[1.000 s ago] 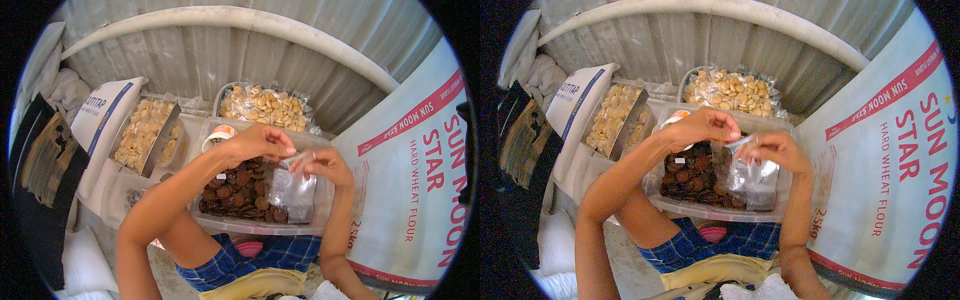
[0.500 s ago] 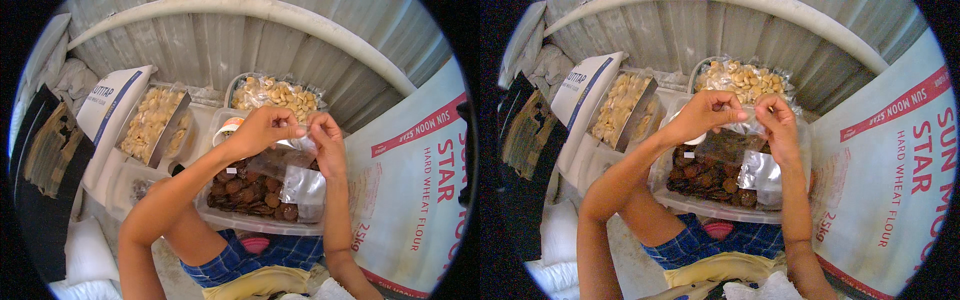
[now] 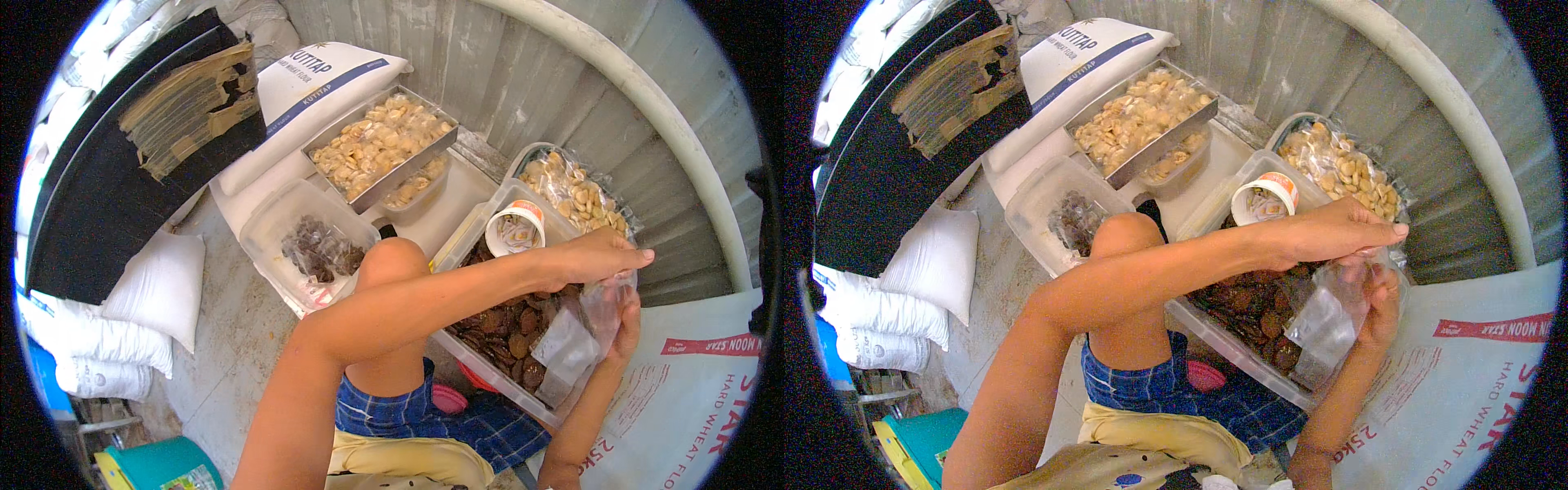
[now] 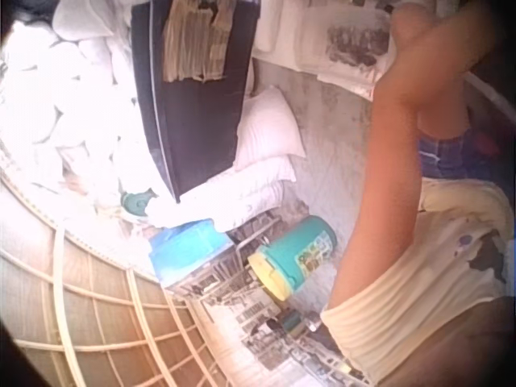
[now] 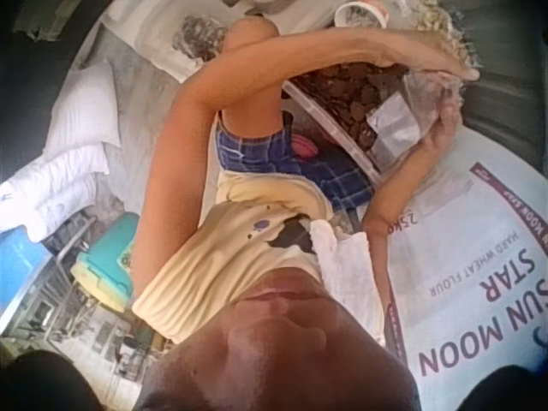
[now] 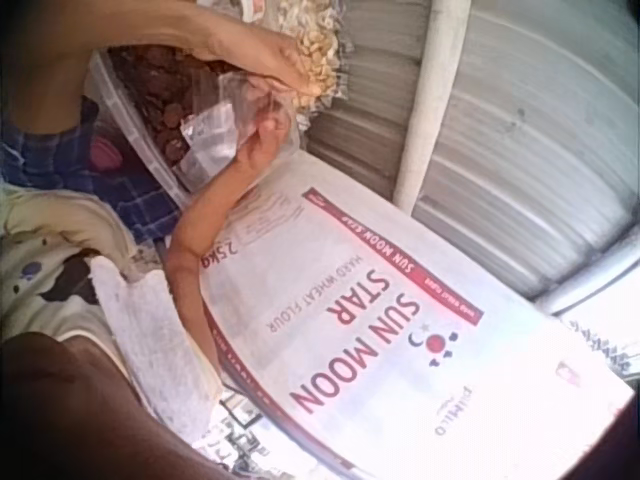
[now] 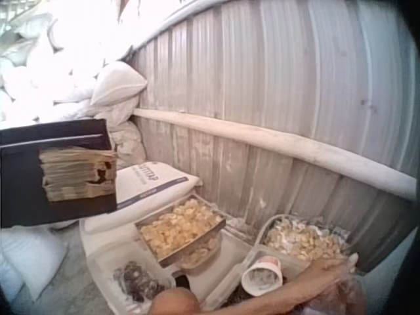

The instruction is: The person sits cross-legged and repeatedly picks dark dried fruit pieces from a large plastic bin, places them into small clear plastic bags, and sets the filled bags aside. The person handles the fruit by hand without using tools.

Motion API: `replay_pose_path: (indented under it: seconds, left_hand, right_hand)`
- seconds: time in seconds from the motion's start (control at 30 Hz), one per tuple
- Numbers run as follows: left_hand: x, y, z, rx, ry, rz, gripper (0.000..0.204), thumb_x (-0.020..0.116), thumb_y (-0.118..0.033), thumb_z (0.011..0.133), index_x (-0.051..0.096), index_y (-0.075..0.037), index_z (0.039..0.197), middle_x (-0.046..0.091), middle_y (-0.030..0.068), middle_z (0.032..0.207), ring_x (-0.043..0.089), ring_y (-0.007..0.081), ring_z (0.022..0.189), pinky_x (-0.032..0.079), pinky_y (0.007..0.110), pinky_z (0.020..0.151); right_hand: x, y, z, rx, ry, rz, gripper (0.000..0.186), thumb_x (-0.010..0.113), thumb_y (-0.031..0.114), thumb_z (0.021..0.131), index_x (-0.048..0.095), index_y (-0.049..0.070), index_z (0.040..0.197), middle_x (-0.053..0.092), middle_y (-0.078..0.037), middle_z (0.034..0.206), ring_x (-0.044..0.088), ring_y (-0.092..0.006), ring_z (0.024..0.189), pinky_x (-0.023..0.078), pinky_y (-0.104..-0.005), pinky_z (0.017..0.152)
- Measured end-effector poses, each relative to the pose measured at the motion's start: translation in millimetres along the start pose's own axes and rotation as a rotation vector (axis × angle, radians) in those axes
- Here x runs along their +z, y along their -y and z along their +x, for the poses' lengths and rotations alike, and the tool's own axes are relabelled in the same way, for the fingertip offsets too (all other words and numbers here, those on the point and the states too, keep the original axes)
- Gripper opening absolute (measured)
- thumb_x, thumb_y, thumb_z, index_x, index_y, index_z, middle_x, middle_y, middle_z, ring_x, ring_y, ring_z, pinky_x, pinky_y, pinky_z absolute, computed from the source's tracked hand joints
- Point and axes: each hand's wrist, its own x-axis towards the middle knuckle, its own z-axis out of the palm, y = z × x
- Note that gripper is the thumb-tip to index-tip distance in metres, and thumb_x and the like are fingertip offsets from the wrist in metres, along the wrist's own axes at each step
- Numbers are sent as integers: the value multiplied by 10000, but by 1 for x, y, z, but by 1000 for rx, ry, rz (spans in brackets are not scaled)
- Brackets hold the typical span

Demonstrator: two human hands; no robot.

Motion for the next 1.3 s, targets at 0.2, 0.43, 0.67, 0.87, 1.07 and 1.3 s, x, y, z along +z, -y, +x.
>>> replay_pose_path:
  seconds: [0.2, 0.43, 0.67, 0.87, 1.07, 1.3]
  left_hand:
    - [-24, -14, -9, 260, -235, 905, 604, 569, -511, 942, 653, 9, 645, 625, 158, 624, 611, 276, 577, 485, 392, 584]
    - [-36, -40, -25, 172, -577, 1356, 409, 622, -343, 929, 710, 0, 725, 638, 184, 712, 637, 353, 678, 491, 427, 669]
    - [-34, -38, -29, 305, -583, 1129, 192, 698, -175, 872, 727, 11, 907, 698, 144, 861, 654, 250, 712, 507, 340, 671]
    - [-25, -36, -29, 277, -476, 1014, 149, 696, -114, 823, 728, 10, 900, 696, 183, 931, 679, 331, 775, 528, 395, 733]
    - [-24, -31, -30, 246, -397, 1053, 169, 696, -145, 848, 733, -2, 930, 699, 159, 916, 670, 276, 773, 517, 355, 711]
    - [-24, -28, -31, 246, -376, 1066, 190, 694, -174, 866, 738, -11, 953, 697, 151, 900, 665, 255, 767, 514, 345, 697]
  right_hand:
    - [1, 39, 15, -136, 304, -572, 300, 761, 304, 808, 619, 42, 778, 609, -49, 807, 505, -118, 689, 387, -257, 584]
    - [-7, -8, 40, -175, 154, -1280, 335, 707, 250, 883, 612, 21, 1109, 615, -118, 1051, 592, -218, 725, 498, -330, 633]
    - [-8, -84, 35, -302, 327, -1852, 707, 772, 335, 792, 460, 6, 1334, 535, -207, 1210, 527, -409, 1150, 458, -477, 926]
    - [-1, -82, 38, -194, 415, -1793, 732, 792, 262, 778, 426, -37, 1337, 497, -229, 1272, 513, -438, 1167, 419, -485, 994]
    - [13, -75, 43, -80, 445, -1772, 734, 776, 243, 782, 401, -42, 1345, 513, -251, 1243, 534, -446, 1144, 451, -492, 954]
    - [-5, -85, 41, -164, 453, -1745, 704, 772, 267, 760, 443, -5, 1320, 544, -260, 1190, 575, -446, 1089, 477, -505, 916]
